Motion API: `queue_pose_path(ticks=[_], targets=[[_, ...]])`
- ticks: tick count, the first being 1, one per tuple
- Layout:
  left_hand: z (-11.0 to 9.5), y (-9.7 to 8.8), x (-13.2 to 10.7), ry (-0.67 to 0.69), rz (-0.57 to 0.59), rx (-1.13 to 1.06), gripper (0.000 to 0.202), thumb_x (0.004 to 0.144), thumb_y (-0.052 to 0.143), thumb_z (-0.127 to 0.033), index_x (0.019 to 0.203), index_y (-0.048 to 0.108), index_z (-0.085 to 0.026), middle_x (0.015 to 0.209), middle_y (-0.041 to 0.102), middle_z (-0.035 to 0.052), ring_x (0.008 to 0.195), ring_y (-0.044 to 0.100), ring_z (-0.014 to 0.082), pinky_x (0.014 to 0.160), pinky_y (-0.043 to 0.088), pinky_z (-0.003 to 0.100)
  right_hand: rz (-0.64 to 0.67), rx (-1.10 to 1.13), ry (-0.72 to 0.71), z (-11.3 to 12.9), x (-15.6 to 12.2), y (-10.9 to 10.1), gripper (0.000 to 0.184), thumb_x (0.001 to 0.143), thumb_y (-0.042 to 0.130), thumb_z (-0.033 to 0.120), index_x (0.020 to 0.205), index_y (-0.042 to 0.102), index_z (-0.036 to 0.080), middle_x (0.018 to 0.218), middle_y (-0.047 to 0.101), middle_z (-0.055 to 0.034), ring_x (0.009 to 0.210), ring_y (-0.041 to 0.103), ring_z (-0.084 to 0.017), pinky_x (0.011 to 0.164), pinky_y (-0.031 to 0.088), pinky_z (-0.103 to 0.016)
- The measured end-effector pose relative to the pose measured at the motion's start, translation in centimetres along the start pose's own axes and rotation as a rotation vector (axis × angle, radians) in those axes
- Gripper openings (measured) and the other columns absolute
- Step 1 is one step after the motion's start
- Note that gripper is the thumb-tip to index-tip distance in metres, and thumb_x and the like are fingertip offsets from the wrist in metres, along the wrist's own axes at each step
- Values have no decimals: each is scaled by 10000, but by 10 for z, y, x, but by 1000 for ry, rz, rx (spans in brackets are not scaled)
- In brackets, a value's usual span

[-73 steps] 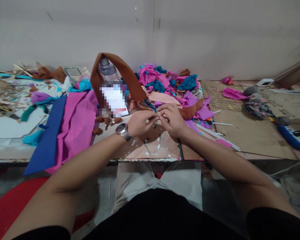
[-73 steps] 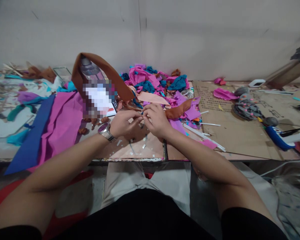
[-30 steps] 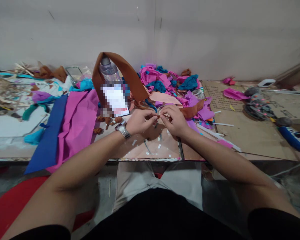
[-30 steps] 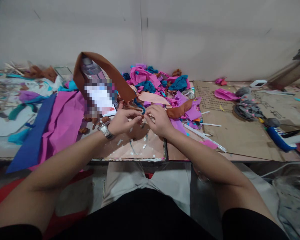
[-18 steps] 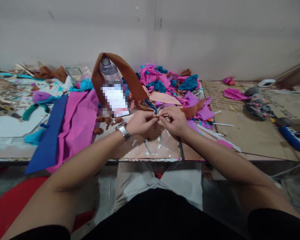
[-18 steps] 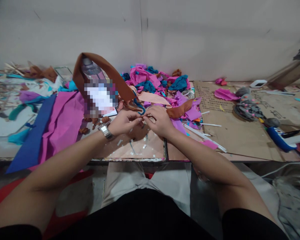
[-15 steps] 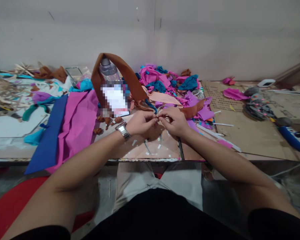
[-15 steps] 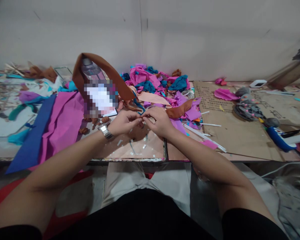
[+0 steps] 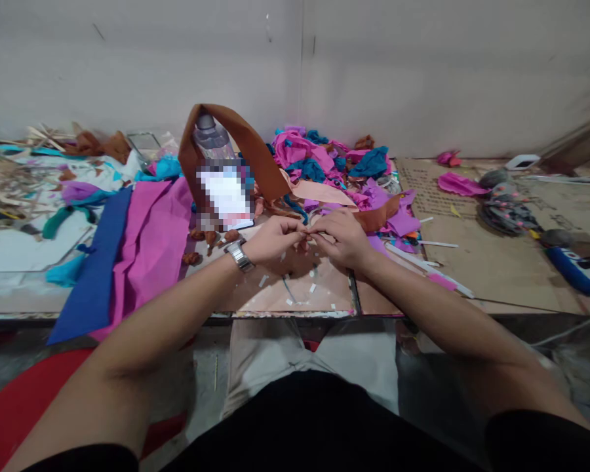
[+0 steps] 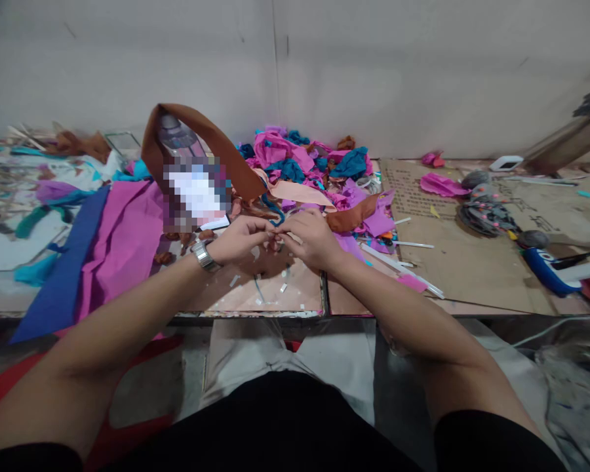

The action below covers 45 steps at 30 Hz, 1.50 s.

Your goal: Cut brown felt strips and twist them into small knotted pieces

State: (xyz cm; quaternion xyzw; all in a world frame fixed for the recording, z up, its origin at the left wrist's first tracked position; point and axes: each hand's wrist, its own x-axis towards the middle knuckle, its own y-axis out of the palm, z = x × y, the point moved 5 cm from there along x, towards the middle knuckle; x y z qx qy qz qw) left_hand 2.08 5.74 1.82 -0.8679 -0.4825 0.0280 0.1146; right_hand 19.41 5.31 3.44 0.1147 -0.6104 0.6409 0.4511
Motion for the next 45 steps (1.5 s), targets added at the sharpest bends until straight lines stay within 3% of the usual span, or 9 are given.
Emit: queue_pose_path(ticks=[5,11,21,31,37,45], targets=[[0,0,0,-51,-2,-37,307,872,719,-428,770,688,-140,723,726,47,668,674,131,664,542,237,-5,-43,-58,3,-1,0,96,1030,628,270,1055,715,238,1007,801,-45,960,701,-222,911,419,-425],[4,1,0,-121,-12,-168,494,868,731,-620,767,682,-139,666,658,26,674,705,163,693,597,292,31,-34,-22,2,-1,3,135,1045,597,290,1060,724,247,1026,810,-54,994,712,-232,923,422,-438],[4,0,3,21,28,-18,545,909,675,-678,809,667,-143,739,718,55,663,660,127,658,515,245,43,-12,43,-1,0,3,195,1050,570,353,1039,719,228,1017,803,-75,993,707,-247,926,421,-432],[-9,-1,-4,188,-142,354,443,1021,557,-540,846,689,-155,765,745,40,708,676,151,699,486,265,96,-36,152,-1,0,5,162,1054,518,320,1026,642,219,1059,761,-93,1047,658,-279,944,371,-443],[-17,0,-8,423,-271,713,367,1054,530,-449,901,727,-181,765,743,15,686,658,144,696,452,276,72,7,195,0,1,4,170,1055,524,343,1000,631,223,1024,741,-92,1012,643,-273,903,393,-426],[-15,1,-8,537,-327,882,303,1078,504,-363,1027,738,-177,908,781,59,834,719,175,764,491,288,36,66,245,0,2,4,209,1050,525,385,965,628,225,960,723,-79,947,638,-257,860,419,-407]])
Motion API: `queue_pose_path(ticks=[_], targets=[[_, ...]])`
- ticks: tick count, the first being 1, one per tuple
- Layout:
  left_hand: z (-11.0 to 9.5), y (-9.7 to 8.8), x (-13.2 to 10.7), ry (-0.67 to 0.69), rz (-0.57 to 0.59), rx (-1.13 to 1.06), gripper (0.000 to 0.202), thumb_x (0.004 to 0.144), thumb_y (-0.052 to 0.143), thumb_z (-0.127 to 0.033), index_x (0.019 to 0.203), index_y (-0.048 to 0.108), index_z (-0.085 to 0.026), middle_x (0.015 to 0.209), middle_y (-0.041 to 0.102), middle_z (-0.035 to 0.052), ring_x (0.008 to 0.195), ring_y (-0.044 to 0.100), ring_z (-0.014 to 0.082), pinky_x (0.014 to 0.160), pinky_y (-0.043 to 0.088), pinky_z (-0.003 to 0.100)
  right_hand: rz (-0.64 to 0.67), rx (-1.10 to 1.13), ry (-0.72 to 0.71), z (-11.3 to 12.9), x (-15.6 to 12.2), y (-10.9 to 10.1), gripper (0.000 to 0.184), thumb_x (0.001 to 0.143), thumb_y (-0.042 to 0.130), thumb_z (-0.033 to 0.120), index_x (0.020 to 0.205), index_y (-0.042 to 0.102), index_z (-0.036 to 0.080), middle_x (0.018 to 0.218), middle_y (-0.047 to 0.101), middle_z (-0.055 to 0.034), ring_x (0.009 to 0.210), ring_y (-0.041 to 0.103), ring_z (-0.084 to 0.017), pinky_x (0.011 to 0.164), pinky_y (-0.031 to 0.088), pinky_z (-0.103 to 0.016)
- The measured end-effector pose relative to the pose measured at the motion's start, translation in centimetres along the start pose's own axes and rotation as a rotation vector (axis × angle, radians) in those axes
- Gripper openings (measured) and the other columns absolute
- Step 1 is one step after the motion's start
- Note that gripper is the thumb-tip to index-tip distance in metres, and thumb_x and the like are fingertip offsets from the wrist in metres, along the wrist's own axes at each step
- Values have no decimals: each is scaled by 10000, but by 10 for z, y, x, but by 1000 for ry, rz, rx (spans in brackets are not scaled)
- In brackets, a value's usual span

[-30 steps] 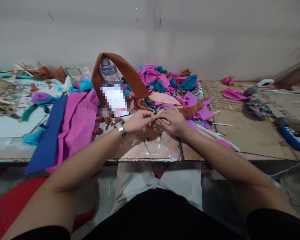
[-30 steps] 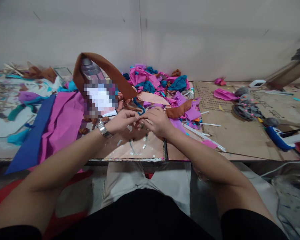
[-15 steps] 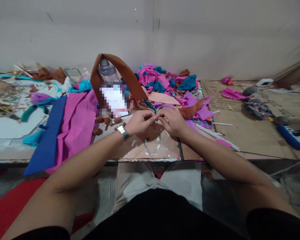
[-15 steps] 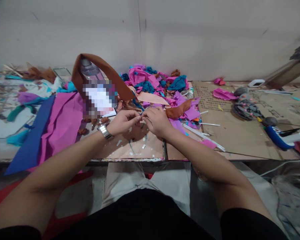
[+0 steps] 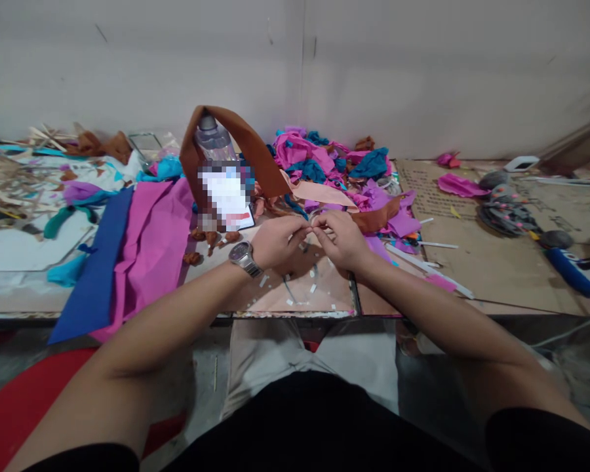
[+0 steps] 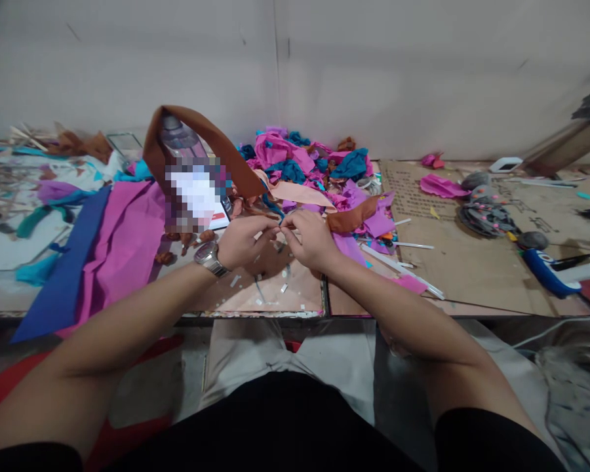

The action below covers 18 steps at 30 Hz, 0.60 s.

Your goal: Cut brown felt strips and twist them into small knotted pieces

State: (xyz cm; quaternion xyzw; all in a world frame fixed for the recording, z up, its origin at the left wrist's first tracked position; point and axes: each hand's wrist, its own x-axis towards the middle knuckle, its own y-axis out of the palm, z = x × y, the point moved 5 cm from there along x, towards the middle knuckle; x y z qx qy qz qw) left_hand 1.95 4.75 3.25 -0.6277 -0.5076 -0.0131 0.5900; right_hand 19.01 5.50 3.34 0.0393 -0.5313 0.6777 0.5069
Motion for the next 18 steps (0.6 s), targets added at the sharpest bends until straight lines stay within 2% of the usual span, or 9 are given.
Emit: queue_pose_path(ticks=[7,18], targets=[[0,0,1,11,28,88,322,1084,485,-371,1060,744,-182,970,782,76,891,731,184,794,506,292,-48,-6,-7,1,-1,-1,195,1043,524,370,959,627,228,941,720,-76,914,638,-251,839,426,-407],[-4,-3,2,5,38,50,310,1075,485,-348,1137,735,-175,1078,797,87,966,748,193,863,532,305,-97,-37,-62,3,-3,-3,204,1063,519,378,993,640,231,974,733,-76,968,656,-254,893,436,-419]])
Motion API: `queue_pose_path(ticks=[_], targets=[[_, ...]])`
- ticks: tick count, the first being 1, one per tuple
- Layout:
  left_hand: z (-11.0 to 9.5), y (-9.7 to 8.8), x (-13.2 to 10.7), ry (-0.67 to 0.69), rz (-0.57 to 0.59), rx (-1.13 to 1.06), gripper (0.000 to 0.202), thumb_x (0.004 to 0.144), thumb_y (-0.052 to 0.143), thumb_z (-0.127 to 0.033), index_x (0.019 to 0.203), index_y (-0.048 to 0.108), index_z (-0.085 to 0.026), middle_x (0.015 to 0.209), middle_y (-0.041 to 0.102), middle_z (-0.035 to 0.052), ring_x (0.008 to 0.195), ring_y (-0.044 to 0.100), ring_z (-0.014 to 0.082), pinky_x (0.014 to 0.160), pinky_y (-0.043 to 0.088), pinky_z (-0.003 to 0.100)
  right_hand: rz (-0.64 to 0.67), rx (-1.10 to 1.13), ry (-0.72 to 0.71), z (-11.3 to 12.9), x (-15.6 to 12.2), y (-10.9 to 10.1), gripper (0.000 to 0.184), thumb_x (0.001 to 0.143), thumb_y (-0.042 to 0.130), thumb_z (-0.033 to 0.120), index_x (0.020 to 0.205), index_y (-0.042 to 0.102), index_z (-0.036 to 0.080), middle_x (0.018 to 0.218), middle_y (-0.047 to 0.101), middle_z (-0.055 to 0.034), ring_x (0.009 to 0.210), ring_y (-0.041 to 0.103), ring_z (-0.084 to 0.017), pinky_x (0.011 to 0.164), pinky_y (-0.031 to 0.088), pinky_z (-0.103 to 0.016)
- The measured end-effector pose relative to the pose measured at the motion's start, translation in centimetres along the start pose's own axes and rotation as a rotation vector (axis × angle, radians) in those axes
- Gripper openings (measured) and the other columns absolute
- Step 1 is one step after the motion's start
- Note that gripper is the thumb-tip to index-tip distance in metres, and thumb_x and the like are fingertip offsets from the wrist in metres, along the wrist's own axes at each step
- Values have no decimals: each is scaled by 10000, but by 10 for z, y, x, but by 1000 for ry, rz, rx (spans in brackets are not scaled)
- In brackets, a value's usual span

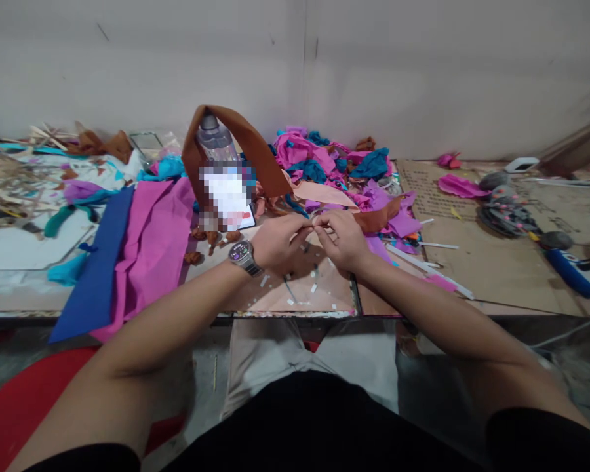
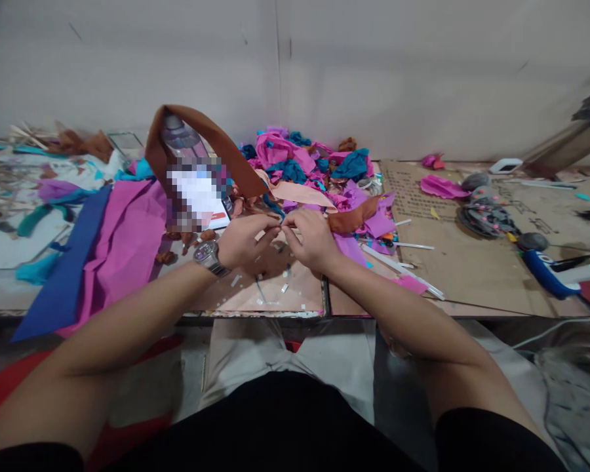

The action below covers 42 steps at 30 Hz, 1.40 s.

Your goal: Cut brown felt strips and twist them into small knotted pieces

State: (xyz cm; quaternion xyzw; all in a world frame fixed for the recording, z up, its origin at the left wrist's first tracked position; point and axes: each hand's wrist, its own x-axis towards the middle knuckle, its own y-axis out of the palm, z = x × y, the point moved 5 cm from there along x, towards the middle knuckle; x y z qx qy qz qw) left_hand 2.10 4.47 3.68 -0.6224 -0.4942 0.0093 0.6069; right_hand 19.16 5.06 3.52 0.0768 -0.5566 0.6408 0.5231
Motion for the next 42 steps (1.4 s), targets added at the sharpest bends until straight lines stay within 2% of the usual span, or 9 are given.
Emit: queue_pose_path(ticks=[8,15,21,30,38,42], targets=[[2,0,-2,22,-44,39,275,1058,535,-319,1086,766,-171,1034,811,84,927,762,201,812,526,305,10,26,2,0,2,-1,178,1049,546,363,979,647,235,975,750,-69,959,671,-251,885,436,-411],[2,3,-2,-6,2,33,310,1068,518,-352,1091,776,-181,987,812,84,858,754,187,760,511,295,47,-6,17,-1,2,0,159,1031,537,343,955,623,234,938,736,-66,927,653,-250,874,413,-415],[4,-2,-1,-50,-47,-35,299,1059,547,-376,1077,782,-192,1036,820,77,938,768,194,840,533,300,16,8,19,-3,1,0,129,1026,564,319,970,637,229,946,732,-57,930,662,-242,869,414,-406],[7,2,-1,-68,-10,-59,307,1051,542,-396,1008,765,-188,962,804,66,869,738,185,785,505,291,58,70,45,-3,1,-1,167,1031,564,373,977,643,235,957,745,-66,932,673,-250,887,440,-407],[3,2,0,-63,17,-79,319,1057,523,-399,1036,762,-188,929,797,62,835,729,181,764,495,290,89,16,2,-3,1,1,145,1036,522,318,960,602,223,939,709,-72,930,641,-253,866,404,-409],[3,0,-1,-54,4,-105,336,1061,506,-409,1042,756,-186,948,801,67,844,736,183,794,509,296,84,14,28,-7,0,1,149,1035,523,327,980,615,223,958,722,-78,932,648,-257,873,413,-417]])
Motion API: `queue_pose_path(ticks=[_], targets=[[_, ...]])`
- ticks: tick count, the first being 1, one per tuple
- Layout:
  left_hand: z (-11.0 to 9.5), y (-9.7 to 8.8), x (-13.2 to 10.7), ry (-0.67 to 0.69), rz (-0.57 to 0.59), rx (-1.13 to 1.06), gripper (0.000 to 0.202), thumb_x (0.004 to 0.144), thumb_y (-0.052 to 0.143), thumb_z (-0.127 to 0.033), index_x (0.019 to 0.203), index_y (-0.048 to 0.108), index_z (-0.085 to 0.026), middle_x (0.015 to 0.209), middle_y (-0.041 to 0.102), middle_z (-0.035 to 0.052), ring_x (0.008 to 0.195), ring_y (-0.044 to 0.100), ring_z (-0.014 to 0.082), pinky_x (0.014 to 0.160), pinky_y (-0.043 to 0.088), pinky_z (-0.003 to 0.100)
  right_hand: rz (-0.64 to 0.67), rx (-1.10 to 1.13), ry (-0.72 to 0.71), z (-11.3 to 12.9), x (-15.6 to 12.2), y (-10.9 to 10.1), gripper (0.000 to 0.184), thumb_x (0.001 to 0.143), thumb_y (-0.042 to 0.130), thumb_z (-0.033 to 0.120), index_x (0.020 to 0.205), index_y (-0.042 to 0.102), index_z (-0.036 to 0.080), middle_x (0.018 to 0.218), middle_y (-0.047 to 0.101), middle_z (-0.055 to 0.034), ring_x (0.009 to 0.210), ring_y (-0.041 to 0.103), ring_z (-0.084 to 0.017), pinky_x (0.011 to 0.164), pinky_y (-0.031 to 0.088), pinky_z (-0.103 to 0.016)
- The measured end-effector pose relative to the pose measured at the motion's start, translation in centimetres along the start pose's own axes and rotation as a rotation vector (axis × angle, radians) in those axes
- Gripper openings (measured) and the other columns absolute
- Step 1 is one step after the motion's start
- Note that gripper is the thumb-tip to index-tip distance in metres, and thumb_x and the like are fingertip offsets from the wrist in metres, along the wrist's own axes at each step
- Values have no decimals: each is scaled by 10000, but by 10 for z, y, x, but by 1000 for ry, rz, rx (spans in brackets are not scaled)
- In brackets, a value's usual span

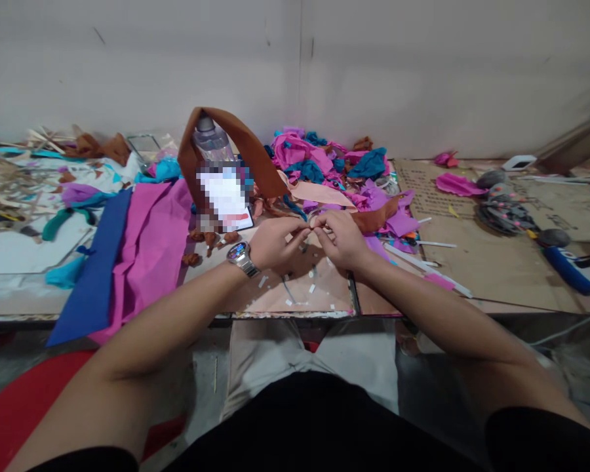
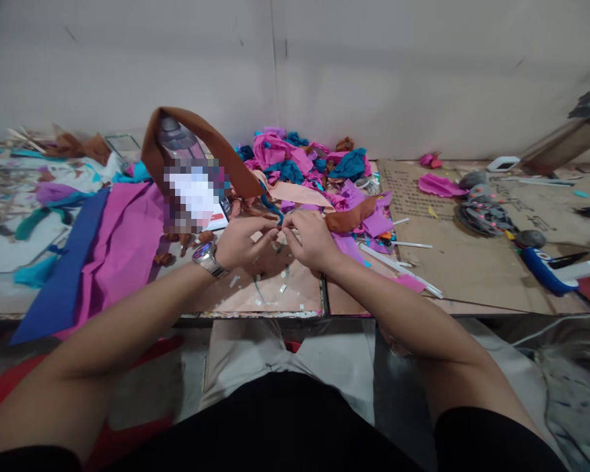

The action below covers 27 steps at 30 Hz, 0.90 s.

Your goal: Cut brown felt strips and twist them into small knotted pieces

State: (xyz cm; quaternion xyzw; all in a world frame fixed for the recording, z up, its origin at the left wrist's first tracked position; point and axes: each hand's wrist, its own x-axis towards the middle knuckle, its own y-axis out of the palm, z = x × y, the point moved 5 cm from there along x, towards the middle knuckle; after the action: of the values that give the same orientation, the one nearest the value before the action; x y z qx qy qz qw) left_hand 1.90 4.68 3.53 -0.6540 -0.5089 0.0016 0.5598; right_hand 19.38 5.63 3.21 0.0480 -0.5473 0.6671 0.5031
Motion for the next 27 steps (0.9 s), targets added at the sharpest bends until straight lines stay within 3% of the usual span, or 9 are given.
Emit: queue_pose_path(ticks=[8,18,27], targets=[[4,0,-1,-21,-1,-24,318,1059,518,-394,1024,755,-185,885,790,52,809,726,177,788,496,292,-30,55,1,1,0,-2,155,1016,594,358,1041,684,235,1005,768,-70,964,694,-253,895,462,-409],[0,1,-1,-16,41,-70,331,1058,504,-394,951,732,-179,835,766,44,753,698,170,728,467,285,-71,60,-21,1,-1,-3,120,986,642,339,959,701,238,944,780,-52,912,713,-238,880,469,-407],[2,6,0,-257,128,-406,403,1048,489,-485,862,660,-171,806,733,40,757,664,171,743,497,286,-72,8,-69,0,-2,-3,99,1012,644,322,1003,711,249,968,797,-36,946,725,-231,914,447,-415]])
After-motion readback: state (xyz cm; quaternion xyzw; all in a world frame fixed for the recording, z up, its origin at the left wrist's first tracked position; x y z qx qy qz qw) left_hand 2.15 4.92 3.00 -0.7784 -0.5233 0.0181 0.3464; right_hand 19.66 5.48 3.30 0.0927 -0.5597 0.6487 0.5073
